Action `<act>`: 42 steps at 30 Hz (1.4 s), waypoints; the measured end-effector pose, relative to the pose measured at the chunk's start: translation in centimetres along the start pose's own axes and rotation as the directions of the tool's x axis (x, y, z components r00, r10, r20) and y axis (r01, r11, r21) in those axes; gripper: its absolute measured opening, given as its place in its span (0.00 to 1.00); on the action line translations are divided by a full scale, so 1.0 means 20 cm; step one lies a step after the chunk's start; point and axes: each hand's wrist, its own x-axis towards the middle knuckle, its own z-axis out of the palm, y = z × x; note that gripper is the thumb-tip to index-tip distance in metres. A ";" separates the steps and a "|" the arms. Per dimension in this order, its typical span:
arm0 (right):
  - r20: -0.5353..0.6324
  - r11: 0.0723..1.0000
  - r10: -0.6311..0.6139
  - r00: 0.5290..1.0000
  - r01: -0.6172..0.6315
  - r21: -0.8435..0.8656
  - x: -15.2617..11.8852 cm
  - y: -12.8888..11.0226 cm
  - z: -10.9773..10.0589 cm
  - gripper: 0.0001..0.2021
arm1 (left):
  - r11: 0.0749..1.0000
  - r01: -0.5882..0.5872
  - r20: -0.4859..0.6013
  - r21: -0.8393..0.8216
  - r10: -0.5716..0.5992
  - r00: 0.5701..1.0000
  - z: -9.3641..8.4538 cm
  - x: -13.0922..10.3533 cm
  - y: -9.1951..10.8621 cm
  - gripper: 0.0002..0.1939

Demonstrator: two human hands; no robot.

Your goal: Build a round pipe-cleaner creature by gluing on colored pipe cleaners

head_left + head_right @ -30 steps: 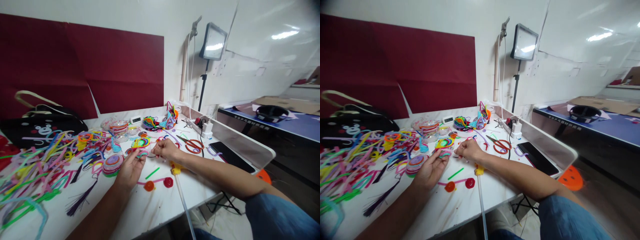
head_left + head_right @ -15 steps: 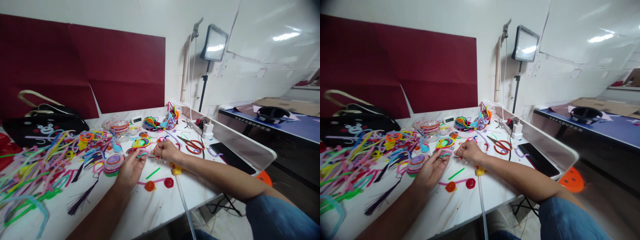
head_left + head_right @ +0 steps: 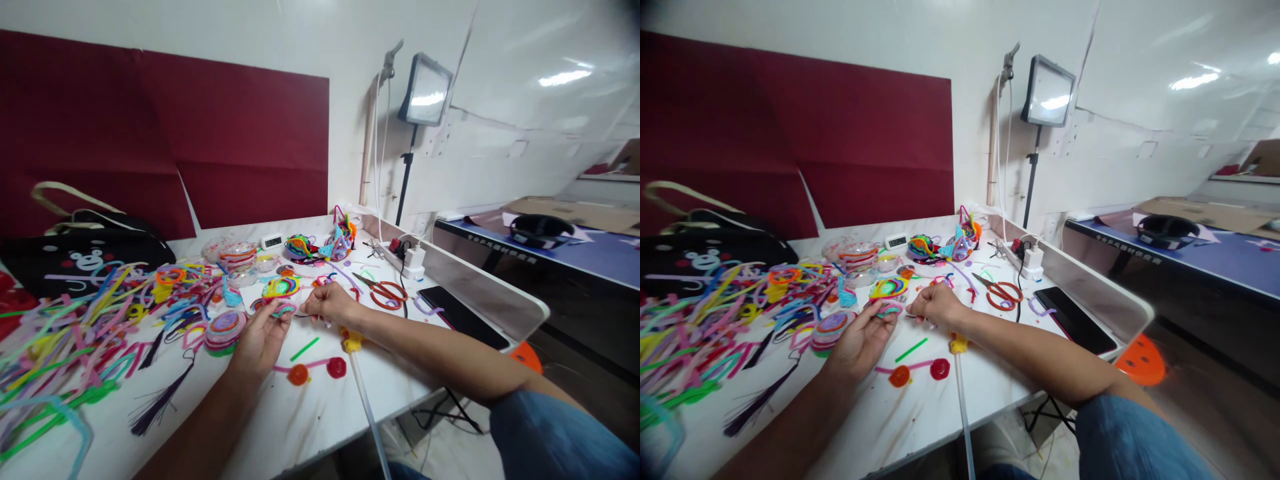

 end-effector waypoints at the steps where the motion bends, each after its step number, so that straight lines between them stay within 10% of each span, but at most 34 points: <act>1: 0.000 1.000 0.002 1.000 -0.002 0.002 0.00 0.00 0.00 0.14 | 1.000 -0.002 0.001 -0.001 0.002 1.000 0.00 0.00 0.00 0.13; 42: -0.066 0.997 0.031 0.997 -0.035 -0.075 0.01 -0.07 -0.02 0.16 | 0.999 -0.036 0.002 0.018 0.036 0.999 0.00 0.00 -0.01 0.13</act>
